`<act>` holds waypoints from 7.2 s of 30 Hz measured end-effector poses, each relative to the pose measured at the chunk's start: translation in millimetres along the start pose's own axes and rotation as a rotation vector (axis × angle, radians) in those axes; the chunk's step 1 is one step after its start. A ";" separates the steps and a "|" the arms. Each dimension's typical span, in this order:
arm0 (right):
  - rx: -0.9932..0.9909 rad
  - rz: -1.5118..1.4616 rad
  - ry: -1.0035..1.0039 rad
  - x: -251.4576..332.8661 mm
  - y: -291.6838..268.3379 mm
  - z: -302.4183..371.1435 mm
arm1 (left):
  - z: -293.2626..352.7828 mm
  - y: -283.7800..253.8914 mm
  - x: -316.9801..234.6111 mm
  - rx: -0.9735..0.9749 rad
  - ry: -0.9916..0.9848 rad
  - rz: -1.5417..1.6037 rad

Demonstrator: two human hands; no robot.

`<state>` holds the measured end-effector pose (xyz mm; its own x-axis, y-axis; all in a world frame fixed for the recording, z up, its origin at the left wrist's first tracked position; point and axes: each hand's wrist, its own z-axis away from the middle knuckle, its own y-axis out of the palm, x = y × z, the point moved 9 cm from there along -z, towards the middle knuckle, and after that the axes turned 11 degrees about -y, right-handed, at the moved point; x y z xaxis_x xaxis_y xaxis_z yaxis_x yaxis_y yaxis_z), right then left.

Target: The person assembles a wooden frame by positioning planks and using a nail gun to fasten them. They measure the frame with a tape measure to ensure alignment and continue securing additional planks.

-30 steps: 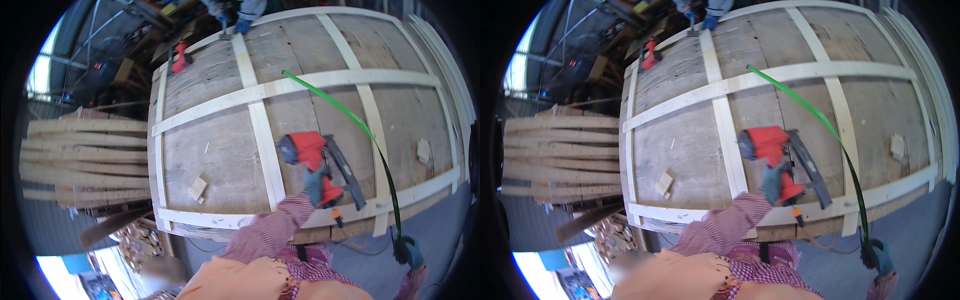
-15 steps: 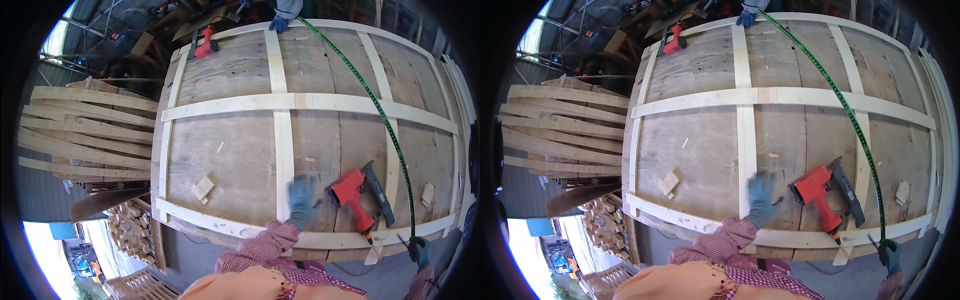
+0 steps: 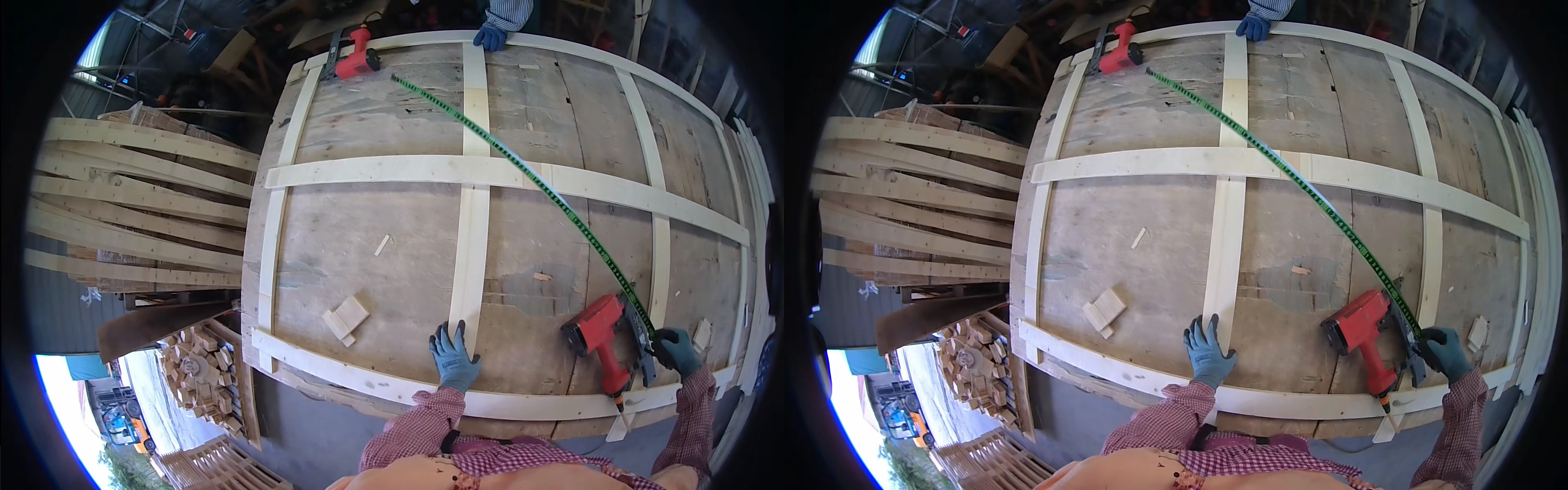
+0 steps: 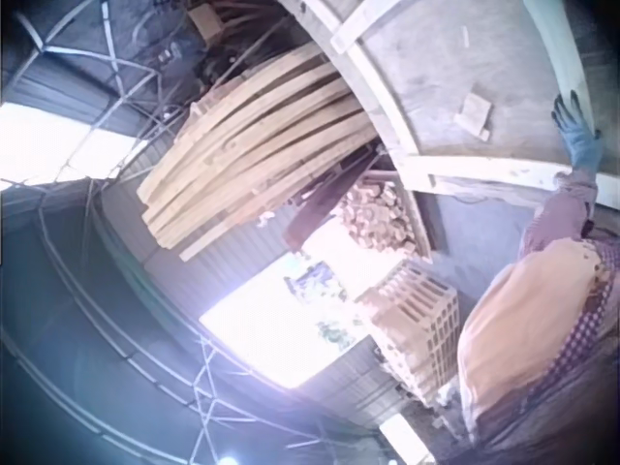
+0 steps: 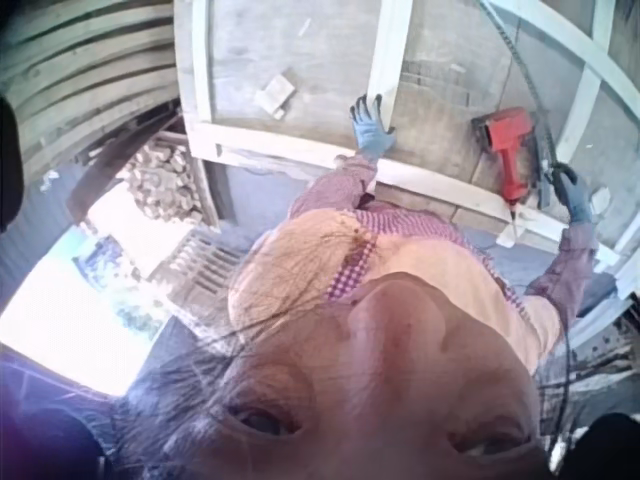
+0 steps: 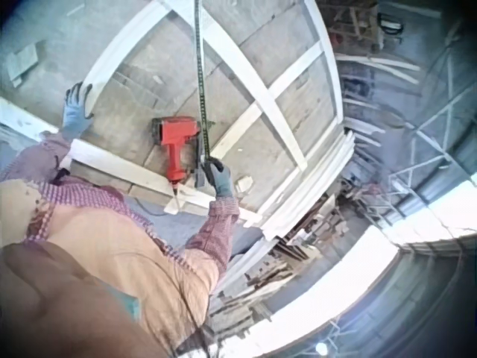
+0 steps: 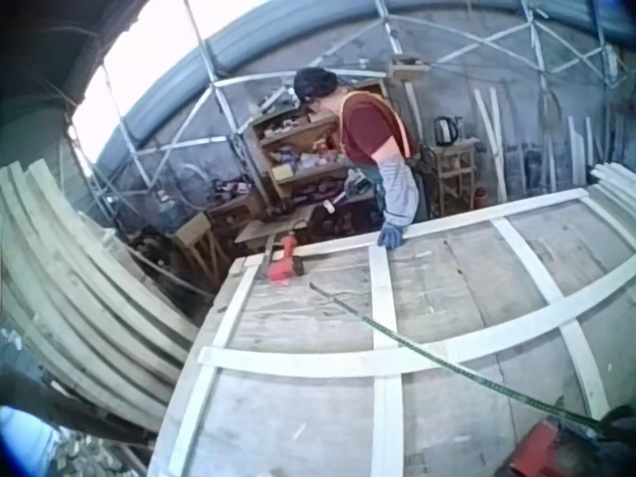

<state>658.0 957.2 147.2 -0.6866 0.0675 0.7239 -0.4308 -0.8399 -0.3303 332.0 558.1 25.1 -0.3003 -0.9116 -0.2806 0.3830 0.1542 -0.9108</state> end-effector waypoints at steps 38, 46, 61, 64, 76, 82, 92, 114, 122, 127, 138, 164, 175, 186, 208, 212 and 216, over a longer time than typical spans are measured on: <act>-0.053 0.825 -0.742 206.1 4.3 -579.2 | -268.9 -48.7 -49.6 -0.282 0.071 0.046; -0.159 1.047 -0.622 264.2 46.9 -572.4 | -266.2 -46.5 -51.8 -0.314 0.071 0.023; -0.347 1.090 -0.541 281.1 68.2 -542.8 | -361.5 -93.6 -13.7 -0.586 0.036 0.012; -0.392 1.132 -0.548 279.2 72.0 -541.3 | -371.5 -86.4 -9.5 -0.516 -0.006 0.046; -0.419 1.164 -0.442 289.4 77.7 -526.7 | -371.6 -86.8 -9.3 -0.524 -0.026 0.047; -0.408 1.186 -0.495 278.0 59.8 -536.0 | -371.3 -87.5 -8.2 -0.539 -0.020 0.042; -0.344 1.184 -0.514 285.5 63.1 -547.7 | -370.9 -86.7 -9.2 -0.544 -0.012 0.047; -0.566 1.029 -0.903 265.8 40.8 -574.7 | -370.4 -94.3 -20.7 -0.581 0.037 0.074; -0.562 1.142 -0.837 254.5 45.1 -591.6 | -365.8 -92.8 -2.4 -0.513 -0.052 0.069; -0.535 1.162 -0.731 268.3 52.9 -582.7 | -363.9 -95.9 -3.8 -0.536 -0.049 0.081; -0.444 1.157 -0.526 305.6 81.3 -535.5 | -366.3 -93.2 -14.0 -0.578 0.000 0.140; -0.469 1.142 -0.498 298.7 81.9 -538.5 | -366.5 -92.7 -13.2 -0.543 -0.034 0.058; -0.443 1.162 -0.425 295.8 80.3 -541.4 | -367.6 -91.0 -13.7 -0.571 -0.009 0.033; -0.457 1.215 -0.375 298.4 82.8 -538.0 | -367.9 -90.1 -10.9 -0.557 -0.026 0.052; -0.470 1.181 -0.478 300.4 85.6 -535.9 | -368.8 -91.4 -12.9 -0.540 -0.028 0.042; -0.496 1.190 -0.473 293.6 79.9 -544.0 | -368.4 -92.0 -14.2 -0.573 -0.009 0.041; -0.492 1.172 -0.483 291.1 77.1 -550.8 | -368.9 -90.0 -12.7 -0.561 -0.010 0.052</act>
<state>102.3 1208.8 -1.2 -0.5626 -0.8264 -0.0248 0.0268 0.0118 -0.9996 -20.9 696.3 -1.1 -0.2844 -0.9006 -0.3287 -0.1267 0.3751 -0.9183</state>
